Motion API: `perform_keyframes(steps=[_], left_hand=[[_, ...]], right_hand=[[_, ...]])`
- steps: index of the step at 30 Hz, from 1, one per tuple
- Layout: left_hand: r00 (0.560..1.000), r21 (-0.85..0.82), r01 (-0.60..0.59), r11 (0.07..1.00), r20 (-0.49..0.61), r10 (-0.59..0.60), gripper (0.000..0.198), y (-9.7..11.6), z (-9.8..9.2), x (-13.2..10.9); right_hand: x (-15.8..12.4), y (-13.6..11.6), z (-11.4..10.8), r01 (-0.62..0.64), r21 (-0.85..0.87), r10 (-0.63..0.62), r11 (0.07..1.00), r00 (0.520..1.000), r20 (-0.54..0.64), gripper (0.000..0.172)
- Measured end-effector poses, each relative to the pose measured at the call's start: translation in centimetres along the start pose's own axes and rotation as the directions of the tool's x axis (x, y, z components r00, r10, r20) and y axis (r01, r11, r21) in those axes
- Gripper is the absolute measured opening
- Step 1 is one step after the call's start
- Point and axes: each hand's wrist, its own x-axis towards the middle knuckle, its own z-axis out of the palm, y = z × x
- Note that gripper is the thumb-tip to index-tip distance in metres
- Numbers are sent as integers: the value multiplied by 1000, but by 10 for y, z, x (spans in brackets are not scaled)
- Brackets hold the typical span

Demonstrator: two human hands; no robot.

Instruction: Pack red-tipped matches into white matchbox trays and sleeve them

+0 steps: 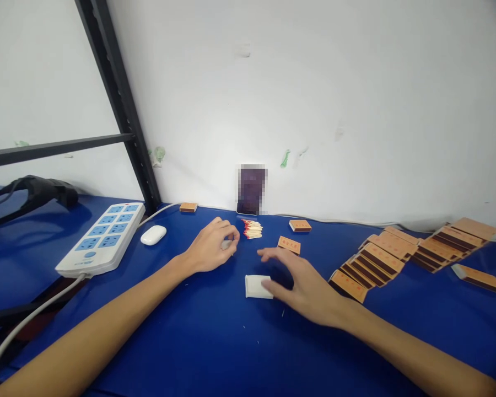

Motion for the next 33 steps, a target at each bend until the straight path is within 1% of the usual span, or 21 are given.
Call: perform_keyframes(steps=[2, 3, 4, 7, 8, 10, 12, 15, 17, 19, 24, 26, 28, 30, 33], left_hand=[[1000, 58, -17, 998, 20, 16, 10, 3, 2, -3], [999, 81, -21, 996, 30, 18, 12, 4, 2, -4], [999, 102, -25, 994, 43, 20, 14, 5, 3, -5], [994, 150, -56, 987, 99, 41, 22, 5, 3, -10], [992, 155, -67, 986, 121, 48, 23, 5, 3, -11], [986, 151, -78, 986, 155, 54, 23, 3, 2, -14], [984, 143, -77, 987, 172, 52, 23, 1, 1, -16], [982, 138, -85, 987, 176, 60, 25, -3, 1, -17], [983, 138, -93, 986, 168, 70, 28, -4, 2, -18], [987, 143, -105, 984, 134, 86, 27, -4, 3, -19], [990, 151, -144, 978, 31, 141, 24, 5, 4, -19], [989, 152, -151, 977, 20, 149, 23, 10, 5, -19], [986, 132, -169, 977, 32, 167, 23, 15, 4, -19], [980, 71, -196, 978, 55, 192, 26, 19, 3, -20], [975, -92, -194, 977, 95, 202, 30, 22, 1, -21]], right_hand=[[21, 4, -5, -26, -75, 20, 997, 997, -74, 21], [34, 8, -7, -41, -136, 27, 990, 995, -100, 24], [48, 13, -9, -46, -194, 28, 980, 995, -97, 28], [90, 30, -8, -13, -303, 4, 953, 1000, -31, 44], [102, 36, -6, 6, -313, 0, 950, 1000, 21, 46], [119, 45, -1, 33, -312, -8, 949, 997, 81, 46], [127, 52, 4, 52, -309, -13, 950, 992, 127, 45], [126, 56, 9, 63, -315, -17, 947, 989, 149, 44], [119, 57, 11, 68, -321, -21, 945, 989, 146, 45], [108, 54, 12, 74, -325, -27, 943, 989, 146, 45], [82, 43, 16, 65, -332, -20, 941, 990, 140, 46], [76, 40, 15, 63, -323, -17, 944, 989, 144, 47], [72, 38, 13, 69, -306, -25, 950, 989, 145, 48], [68, 37, 9, 79, -281, -50, 956, 993, 107, 50], [53, 33, 4, 87, -214, -102, 973, 993, -59, 48]])
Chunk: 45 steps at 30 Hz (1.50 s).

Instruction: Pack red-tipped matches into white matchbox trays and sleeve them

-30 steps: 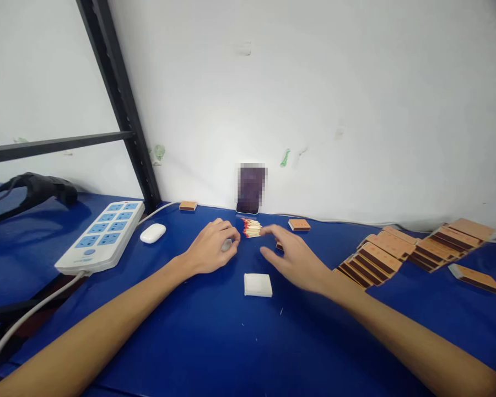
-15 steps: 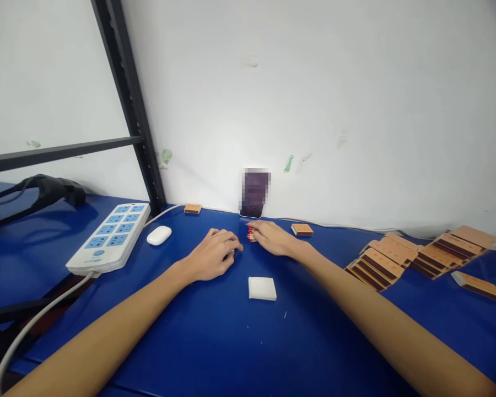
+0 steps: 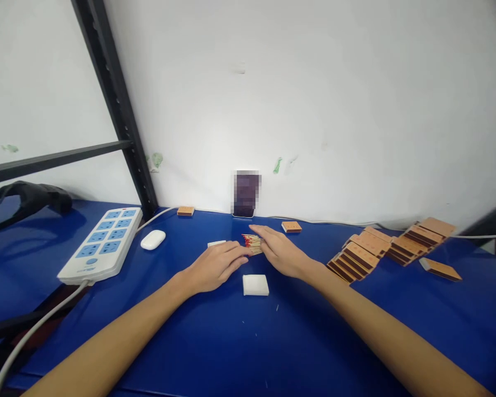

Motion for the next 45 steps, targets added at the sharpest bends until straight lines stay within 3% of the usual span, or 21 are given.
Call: perform_keyframes(steps=[4, 8, 15, 21, 27, 37, 45], left_hand=[[997, -238, 45, 970, 67, -30, 30, 4, 1, 1], [994, -384, 104, 917, 62, -87, 27, 6, 6, 2], [990, -468, 144, 872, 70, -126, 24, 5, 9, 2], [988, -392, 139, 909, 116, -101, 25, 10, 2, 2], [989, -70, 131, 989, 79, -126, 25, 9, 12, 1], [957, 172, 268, 948, 66, -282, 28, 8, 20, 7], [957, 222, 240, 945, 108, -269, 38, 8, 18, 8]], right_hand=[[-29, -10, -1, -25, 118, 45, 993, 984, -173, 44], [-46, -11, 4, -10, 102, 25, 995, 990, -137, 44], [-46, -6, 9, 1, 99, 11, 995, 992, -122, 41], [-45, -6, 8, -50, 99, 58, 994, 996, -73, 43], [-46, -6, 11, -24, 52, 27, 998, 998, -59, 42], [-47, -7, 16, -19, -51, 17, 999, 999, -49, 37], [-47, -11, 10, -10, -152, 8, 988, 1000, -16, 35]])
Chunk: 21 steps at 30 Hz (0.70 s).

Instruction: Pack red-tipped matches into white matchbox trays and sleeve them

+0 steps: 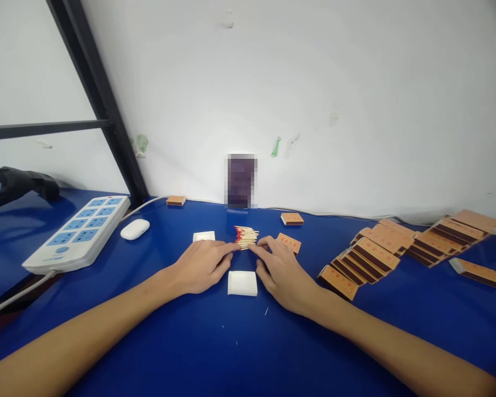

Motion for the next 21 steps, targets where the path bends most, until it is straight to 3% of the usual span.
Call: perform_keyframes(steps=[13, 21], left_hand=[[997, 15, -16, 1000, 70, 15, 41, -3, 0, 1], [999, -47, -16, 999, 48, 18, 38, -4, -1, 1]], right_hand=[[0, 1, -1, -6, 42, 6, 999, 1000, -9, 33], [0, 1, 0, -13, 45, 15, 999, 999, -31, 32]])
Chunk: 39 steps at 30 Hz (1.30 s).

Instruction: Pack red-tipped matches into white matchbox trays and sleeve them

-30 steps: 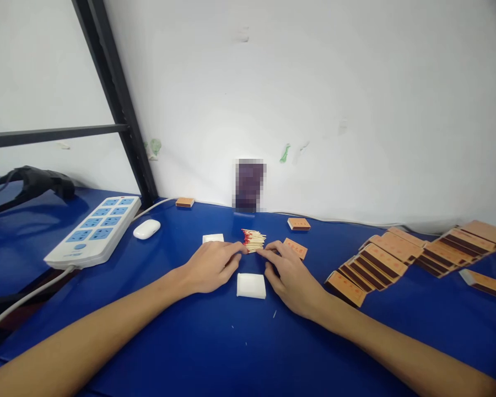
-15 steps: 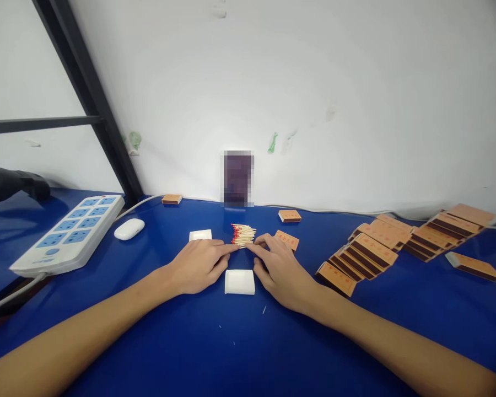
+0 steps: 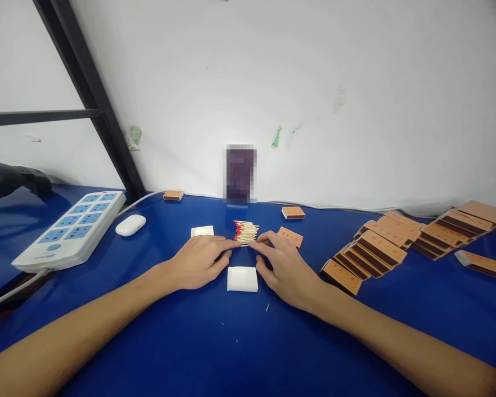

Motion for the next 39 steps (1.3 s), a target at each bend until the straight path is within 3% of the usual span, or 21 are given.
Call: perform_keyframes(steps=[25, 39], left_hand=[[999, -41, 11, 999, 36, -9, 27, 2, -5, 1], [997, 33, 44, 998, 63, -46, 42, 4, -3, 1]], right_hand=[[0, 1, -1, 33, 34, -33, 999, 999, -1, 27], [-1, -1, -2, -25, 1, 25, 1000, 999, 21, 34]])
